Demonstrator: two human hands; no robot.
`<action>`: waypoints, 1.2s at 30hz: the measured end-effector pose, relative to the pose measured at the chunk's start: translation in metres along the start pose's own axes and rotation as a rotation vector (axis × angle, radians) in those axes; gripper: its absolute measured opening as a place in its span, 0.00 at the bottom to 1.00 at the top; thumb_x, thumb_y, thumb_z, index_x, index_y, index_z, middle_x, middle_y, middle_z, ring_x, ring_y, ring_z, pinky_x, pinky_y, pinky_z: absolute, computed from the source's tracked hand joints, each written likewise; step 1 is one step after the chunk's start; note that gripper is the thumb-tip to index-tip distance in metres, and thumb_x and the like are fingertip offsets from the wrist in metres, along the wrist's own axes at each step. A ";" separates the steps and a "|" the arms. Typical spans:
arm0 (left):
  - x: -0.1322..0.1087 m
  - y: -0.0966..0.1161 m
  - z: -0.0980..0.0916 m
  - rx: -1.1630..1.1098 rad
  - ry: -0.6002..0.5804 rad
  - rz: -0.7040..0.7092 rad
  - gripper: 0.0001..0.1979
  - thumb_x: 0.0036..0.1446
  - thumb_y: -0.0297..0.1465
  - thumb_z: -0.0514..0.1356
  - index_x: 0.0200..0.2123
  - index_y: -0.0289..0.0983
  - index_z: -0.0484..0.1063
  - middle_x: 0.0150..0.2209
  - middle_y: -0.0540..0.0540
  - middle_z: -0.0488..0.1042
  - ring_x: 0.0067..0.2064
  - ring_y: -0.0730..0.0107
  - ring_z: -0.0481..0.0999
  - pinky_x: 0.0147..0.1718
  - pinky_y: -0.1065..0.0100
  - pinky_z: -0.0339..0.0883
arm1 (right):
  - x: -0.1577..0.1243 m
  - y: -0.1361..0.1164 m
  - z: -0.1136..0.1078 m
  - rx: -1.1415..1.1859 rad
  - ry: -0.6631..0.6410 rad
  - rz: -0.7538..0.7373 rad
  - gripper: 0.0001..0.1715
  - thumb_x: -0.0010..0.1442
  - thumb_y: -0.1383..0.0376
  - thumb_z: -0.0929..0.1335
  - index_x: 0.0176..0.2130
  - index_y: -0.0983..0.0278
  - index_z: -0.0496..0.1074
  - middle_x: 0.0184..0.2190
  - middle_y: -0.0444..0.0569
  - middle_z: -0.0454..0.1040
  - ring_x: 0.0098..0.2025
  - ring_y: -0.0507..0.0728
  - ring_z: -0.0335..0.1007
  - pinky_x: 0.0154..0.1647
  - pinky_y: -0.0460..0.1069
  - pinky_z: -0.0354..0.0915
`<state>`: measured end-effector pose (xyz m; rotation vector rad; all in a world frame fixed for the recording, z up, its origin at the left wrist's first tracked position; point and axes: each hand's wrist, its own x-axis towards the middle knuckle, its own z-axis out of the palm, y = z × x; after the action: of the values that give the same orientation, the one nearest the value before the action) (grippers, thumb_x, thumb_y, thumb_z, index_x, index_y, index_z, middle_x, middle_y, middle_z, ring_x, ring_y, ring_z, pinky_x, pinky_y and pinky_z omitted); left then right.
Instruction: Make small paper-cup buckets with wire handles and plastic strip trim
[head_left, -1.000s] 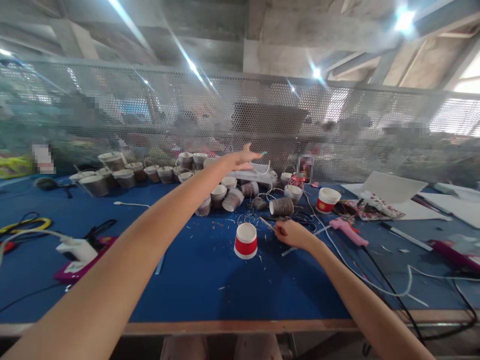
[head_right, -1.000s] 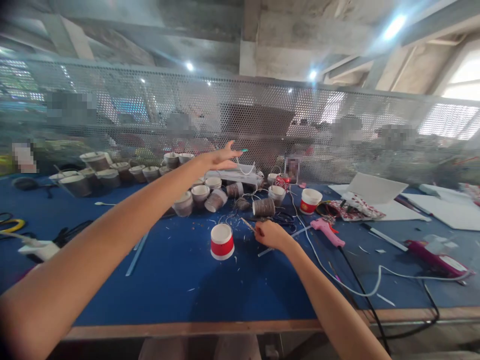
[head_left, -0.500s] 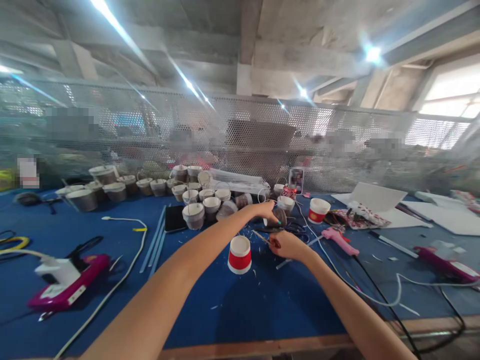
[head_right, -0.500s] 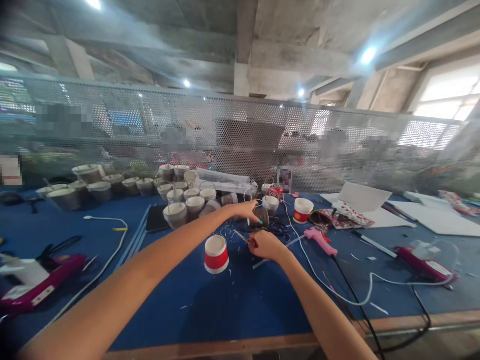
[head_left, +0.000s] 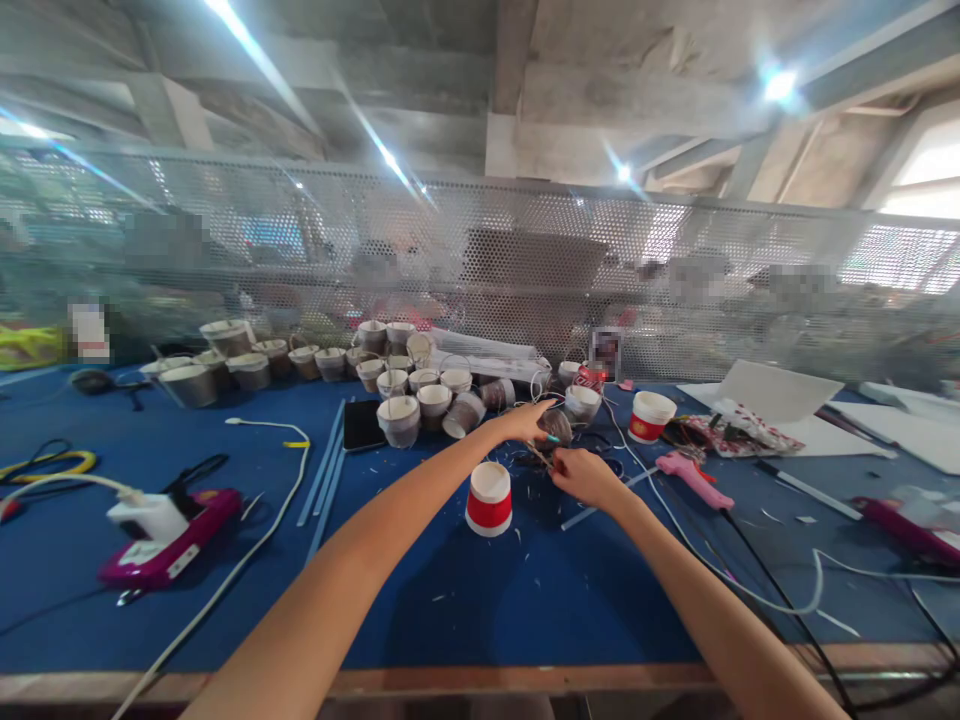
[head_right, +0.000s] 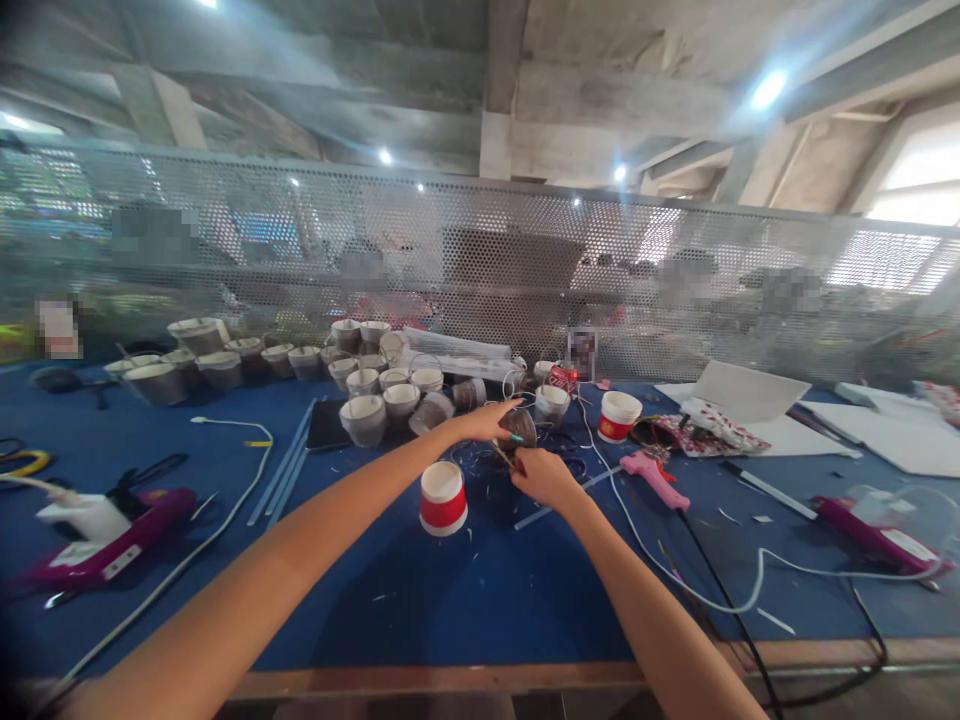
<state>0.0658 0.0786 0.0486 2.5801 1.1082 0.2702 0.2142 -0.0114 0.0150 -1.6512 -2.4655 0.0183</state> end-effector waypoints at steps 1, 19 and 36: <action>0.000 -0.002 0.001 -0.013 0.006 0.006 0.41 0.47 0.31 0.60 0.61 0.35 0.44 0.56 0.36 0.61 0.53 0.56 0.66 0.47 0.65 0.61 | 0.000 0.000 0.000 -0.004 0.012 0.019 0.07 0.55 0.63 0.62 0.29 0.63 0.67 0.25 0.45 0.72 0.28 0.52 0.67 0.24 0.44 0.49; -0.011 -0.001 -0.016 -0.125 0.193 0.135 0.38 0.50 0.28 0.57 0.62 0.32 0.43 0.53 0.35 0.61 0.53 0.59 0.62 0.53 0.61 0.55 | -0.013 0.043 -0.022 -0.175 0.446 0.172 0.36 0.47 0.46 0.65 0.47 0.68 0.62 0.47 0.61 0.63 0.48 0.68 0.56 0.44 0.58 0.55; -0.051 -0.024 -0.033 -0.153 0.333 0.215 0.36 0.51 0.25 0.55 0.61 0.39 0.45 0.52 0.41 0.60 0.53 0.63 0.60 0.55 0.61 0.53 | -0.002 0.044 -0.008 -0.109 0.296 0.285 0.26 0.48 0.53 0.65 0.41 0.69 0.65 0.39 0.56 0.70 0.44 0.63 0.62 0.41 0.53 0.58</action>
<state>0.0051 0.0636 0.0682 2.5744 0.8678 0.8272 0.2566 0.0030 0.0181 -1.8822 -2.0344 -0.3049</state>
